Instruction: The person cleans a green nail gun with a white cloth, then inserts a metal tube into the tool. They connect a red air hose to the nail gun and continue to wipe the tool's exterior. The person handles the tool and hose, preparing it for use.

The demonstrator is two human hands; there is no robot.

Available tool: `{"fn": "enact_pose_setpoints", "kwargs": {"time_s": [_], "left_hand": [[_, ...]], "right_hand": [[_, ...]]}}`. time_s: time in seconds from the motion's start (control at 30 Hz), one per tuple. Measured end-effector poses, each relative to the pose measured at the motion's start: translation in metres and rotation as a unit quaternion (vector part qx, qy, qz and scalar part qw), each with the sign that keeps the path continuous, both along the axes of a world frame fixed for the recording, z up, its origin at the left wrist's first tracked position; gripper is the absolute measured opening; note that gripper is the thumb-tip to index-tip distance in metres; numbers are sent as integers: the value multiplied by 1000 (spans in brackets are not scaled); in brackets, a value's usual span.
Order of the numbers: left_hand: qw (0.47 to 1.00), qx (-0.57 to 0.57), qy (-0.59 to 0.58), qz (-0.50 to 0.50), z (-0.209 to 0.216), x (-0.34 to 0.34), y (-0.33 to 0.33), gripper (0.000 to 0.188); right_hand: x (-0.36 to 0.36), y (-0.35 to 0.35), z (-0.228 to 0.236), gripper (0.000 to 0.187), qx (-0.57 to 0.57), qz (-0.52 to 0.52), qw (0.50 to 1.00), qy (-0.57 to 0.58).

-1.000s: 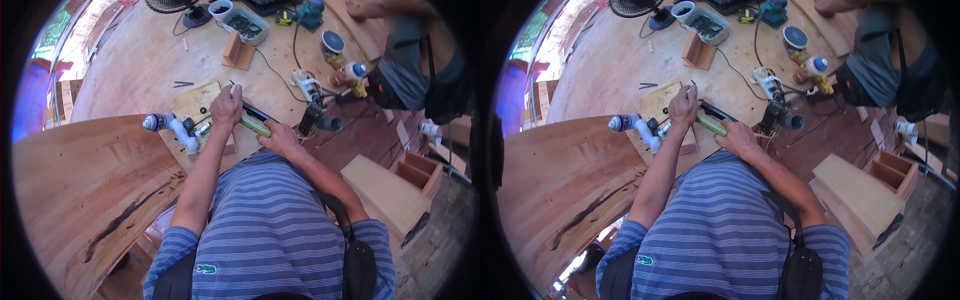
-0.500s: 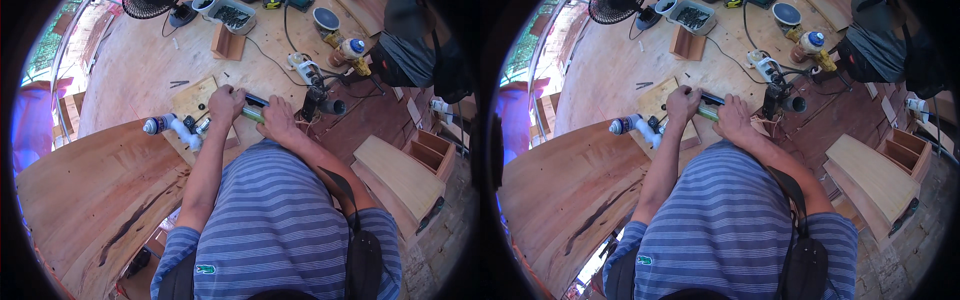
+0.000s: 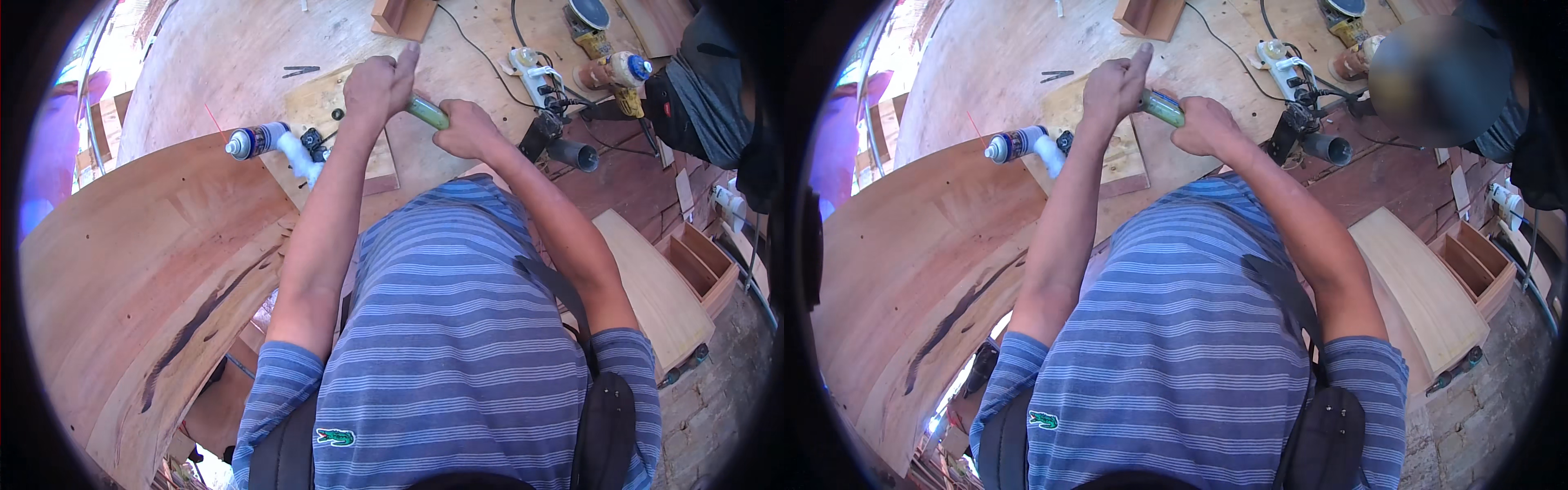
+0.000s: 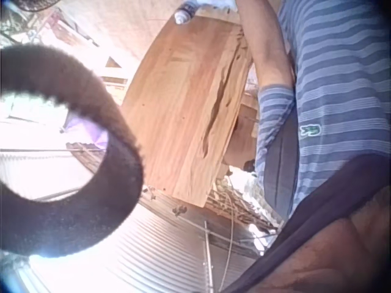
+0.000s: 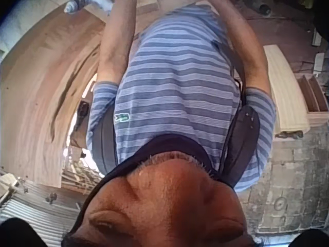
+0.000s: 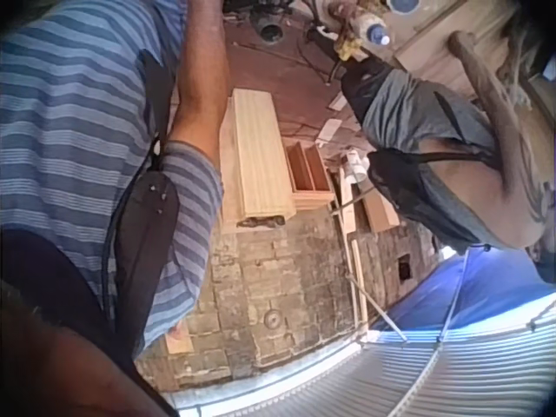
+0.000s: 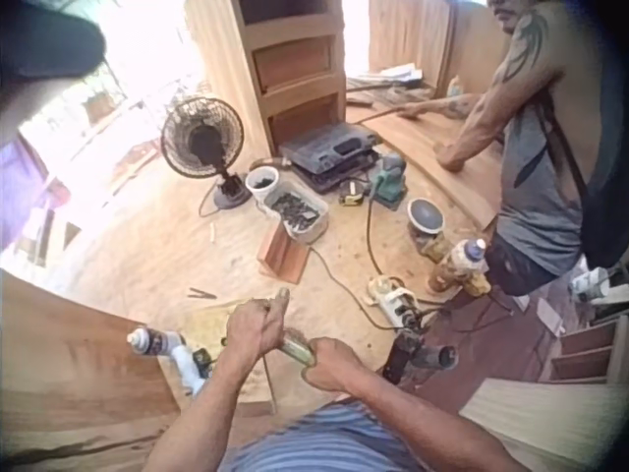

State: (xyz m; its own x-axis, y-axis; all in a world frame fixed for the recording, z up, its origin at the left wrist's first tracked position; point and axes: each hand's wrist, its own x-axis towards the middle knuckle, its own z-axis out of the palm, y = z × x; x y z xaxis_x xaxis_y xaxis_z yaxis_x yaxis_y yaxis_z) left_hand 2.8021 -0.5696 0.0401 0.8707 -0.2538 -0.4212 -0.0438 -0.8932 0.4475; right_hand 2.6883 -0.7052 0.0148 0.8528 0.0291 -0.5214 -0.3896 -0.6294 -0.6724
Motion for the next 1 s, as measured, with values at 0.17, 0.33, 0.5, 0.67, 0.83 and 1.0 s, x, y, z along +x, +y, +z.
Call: {"fn": "enact_pose_setpoints", "kwargs": {"time_s": [0.17, 0.33, 0.5, 0.67, 0.83, 1.0], "left_hand": [[992, -105, 8, 68, -24, 8, 21, 75], [993, -72, -33, 83, -34, 1, 25, 77], [995, -4, -102, 0, -14, -17, 10, 64], [992, 15, -124, -29, -11, -19, 8, 64], [992, 29, -117, -44, -14, -14, 5, 64], [987, 35, -147, -46, -19, -16, 4, 60]], "right_hand": [[3, 9, -13, 32, -20, 17, 999, -21], [1, 14, -10, 29, -28, 23, 999, -41], [2, 13, -3, 32, -31, 25, 999, -9], [1, 14, 2, 33, -33, 31, 999, -13], [4, 11, -9, 34, -24, 29, 999, 6], [6, 7, -5, 35, -14, 41, 999, -3]]}}
